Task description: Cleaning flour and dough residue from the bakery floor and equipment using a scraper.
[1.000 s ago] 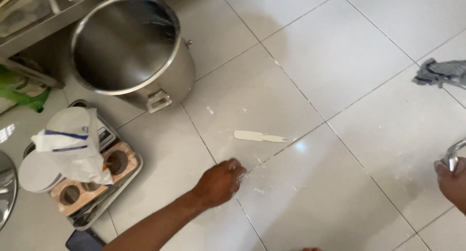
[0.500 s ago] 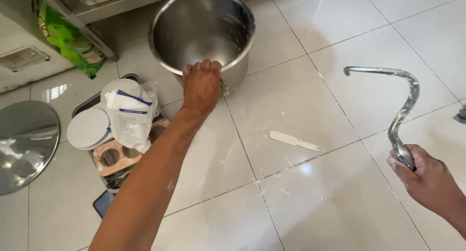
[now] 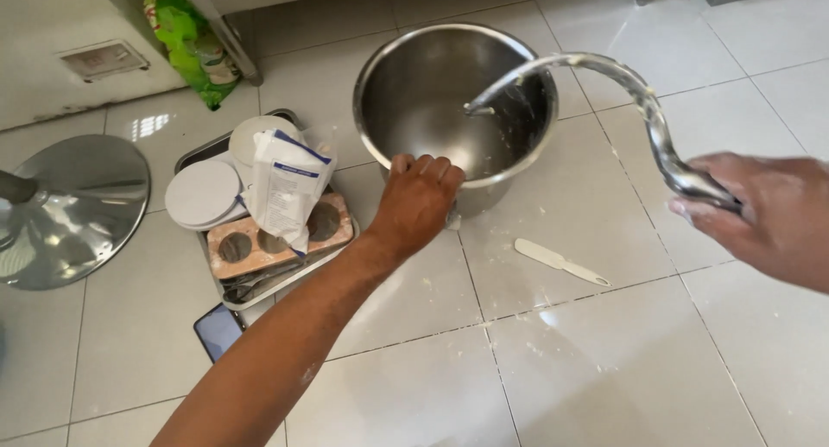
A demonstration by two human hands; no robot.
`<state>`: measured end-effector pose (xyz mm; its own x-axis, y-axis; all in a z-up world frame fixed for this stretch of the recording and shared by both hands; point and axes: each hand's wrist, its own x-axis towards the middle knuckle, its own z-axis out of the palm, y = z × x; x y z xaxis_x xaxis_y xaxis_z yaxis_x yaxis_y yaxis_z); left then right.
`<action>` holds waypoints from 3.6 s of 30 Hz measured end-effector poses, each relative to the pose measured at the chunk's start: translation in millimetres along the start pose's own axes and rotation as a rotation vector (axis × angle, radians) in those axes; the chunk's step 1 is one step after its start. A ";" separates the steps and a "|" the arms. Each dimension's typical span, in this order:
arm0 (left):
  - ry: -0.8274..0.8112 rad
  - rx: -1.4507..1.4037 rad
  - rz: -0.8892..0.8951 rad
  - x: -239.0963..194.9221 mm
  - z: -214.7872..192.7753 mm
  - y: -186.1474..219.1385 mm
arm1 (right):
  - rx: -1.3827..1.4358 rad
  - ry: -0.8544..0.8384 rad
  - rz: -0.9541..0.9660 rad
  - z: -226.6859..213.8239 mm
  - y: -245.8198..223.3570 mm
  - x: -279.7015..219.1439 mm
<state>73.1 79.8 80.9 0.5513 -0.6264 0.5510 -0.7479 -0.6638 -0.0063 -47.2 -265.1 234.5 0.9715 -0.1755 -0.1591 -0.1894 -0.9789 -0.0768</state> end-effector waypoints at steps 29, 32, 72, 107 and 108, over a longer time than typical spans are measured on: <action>-0.018 -0.058 -0.101 -0.1 5.0 12.2 | -0.544 -0.589 -0.218 53.6 -205.4 161.2; -0.028 -0.051 -0.109 0.7 5.0 14.1 | -0.566 -0.603 -0.232 63.7 -195.7 169.2; -0.490 -0.028 -0.045 49.0 -28.0 -36.1 | 0.035 0.074 -0.269 331.2 14.1 54.4; -0.264 0.098 -0.011 55.9 26.5 -52.1 | 0.154 0.529 -0.469 352.4 -26.5 166.0; -0.258 0.094 -0.005 55.8 26.0 -50.9 | 0.149 0.533 -0.463 346.9 -35.0 145.3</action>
<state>151.6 68.0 90.3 0.6402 -0.6980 0.3208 -0.7135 -0.6950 -0.0883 51.3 -220.0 -127.4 0.8867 0.1898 0.4217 0.2785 -0.9472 -0.1592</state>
